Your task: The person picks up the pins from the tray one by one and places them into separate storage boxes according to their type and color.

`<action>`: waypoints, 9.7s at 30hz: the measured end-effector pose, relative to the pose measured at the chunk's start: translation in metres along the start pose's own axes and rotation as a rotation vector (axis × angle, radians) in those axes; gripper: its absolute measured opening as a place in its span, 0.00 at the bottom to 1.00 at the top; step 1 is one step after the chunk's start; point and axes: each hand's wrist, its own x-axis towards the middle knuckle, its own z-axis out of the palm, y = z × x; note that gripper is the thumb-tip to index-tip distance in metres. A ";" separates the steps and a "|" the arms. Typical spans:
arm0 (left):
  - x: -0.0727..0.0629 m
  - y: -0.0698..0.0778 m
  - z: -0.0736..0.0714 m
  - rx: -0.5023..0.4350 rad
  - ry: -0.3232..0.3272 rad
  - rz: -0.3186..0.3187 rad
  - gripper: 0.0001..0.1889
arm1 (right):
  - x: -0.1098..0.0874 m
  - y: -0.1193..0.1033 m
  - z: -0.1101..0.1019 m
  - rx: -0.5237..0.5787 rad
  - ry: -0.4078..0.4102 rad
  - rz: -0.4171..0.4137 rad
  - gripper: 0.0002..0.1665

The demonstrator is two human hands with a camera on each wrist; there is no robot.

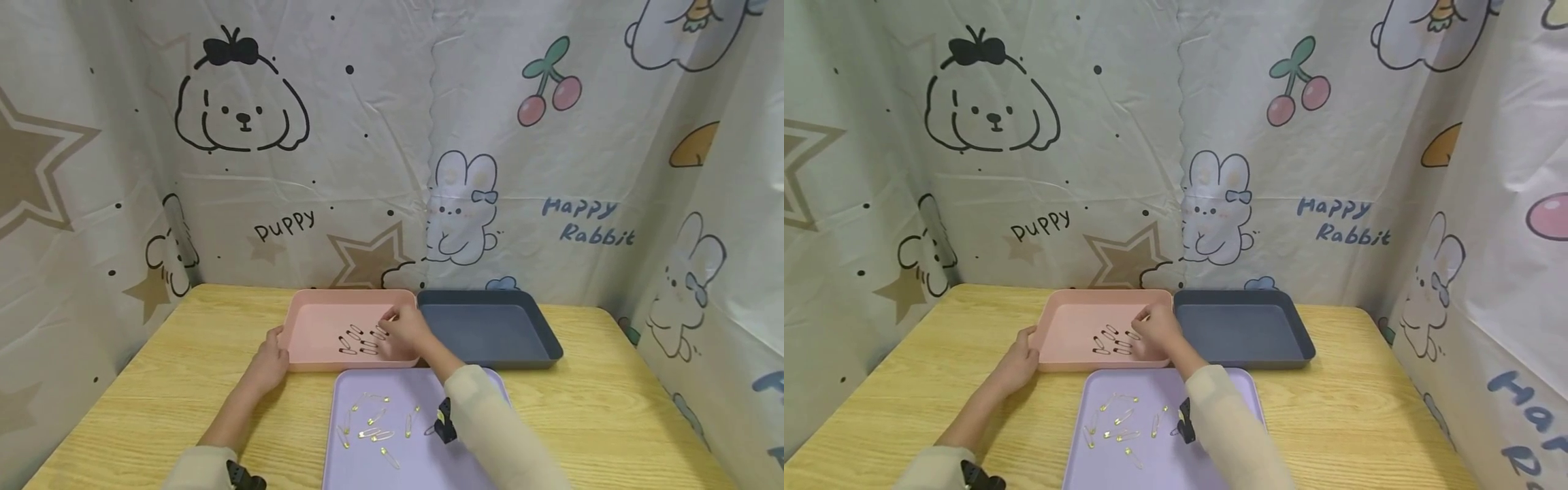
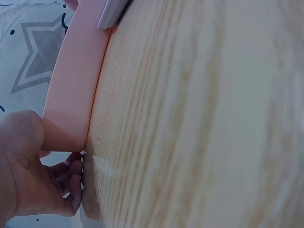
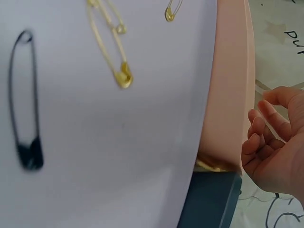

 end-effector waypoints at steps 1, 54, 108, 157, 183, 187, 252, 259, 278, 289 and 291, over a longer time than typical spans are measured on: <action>0.000 0.000 0.000 -0.001 -0.003 -0.001 0.29 | -0.002 -0.001 -0.002 -0.012 -0.001 0.006 0.10; 0.001 0.000 0.002 0.002 0.000 0.000 0.29 | -0.128 0.066 -0.065 -0.117 -0.224 -0.236 0.03; 0.003 0.001 0.002 -0.021 -0.014 0.006 0.29 | -0.125 0.057 -0.071 -0.109 -0.319 -0.171 0.03; 0.002 -0.001 0.002 -0.009 0.008 -0.001 0.29 | -0.013 -0.003 -0.054 -0.033 -0.128 -0.026 0.04; 0.004 -0.004 0.003 -0.031 0.012 -0.001 0.30 | 0.018 -0.010 -0.017 0.018 -0.053 -0.014 0.17; 0.005 -0.004 0.003 -0.032 0.005 0.001 0.30 | 0.020 -0.011 -0.010 0.043 -0.011 -0.022 0.13; 0.003 0.000 0.005 -0.037 0.018 -0.017 0.29 | 0.013 -0.004 -0.022 0.056 -0.027 0.056 0.12; 0.003 -0.002 0.004 -0.023 0.007 -0.020 0.29 | 0.006 0.004 -0.048 0.040 -0.020 0.076 0.15; 0.004 -0.004 0.005 -0.006 -0.002 -0.003 0.30 | -0.022 0.057 -0.121 -0.011 0.059 0.134 0.18; 0.001 -0.003 0.001 -0.012 -0.007 -0.019 0.29 | -0.061 0.120 -0.177 -0.067 0.179 0.192 0.24; 0.001 -0.003 0.002 -0.012 -0.007 -0.021 0.30 | -0.070 0.132 -0.186 -0.084 0.200 0.208 0.25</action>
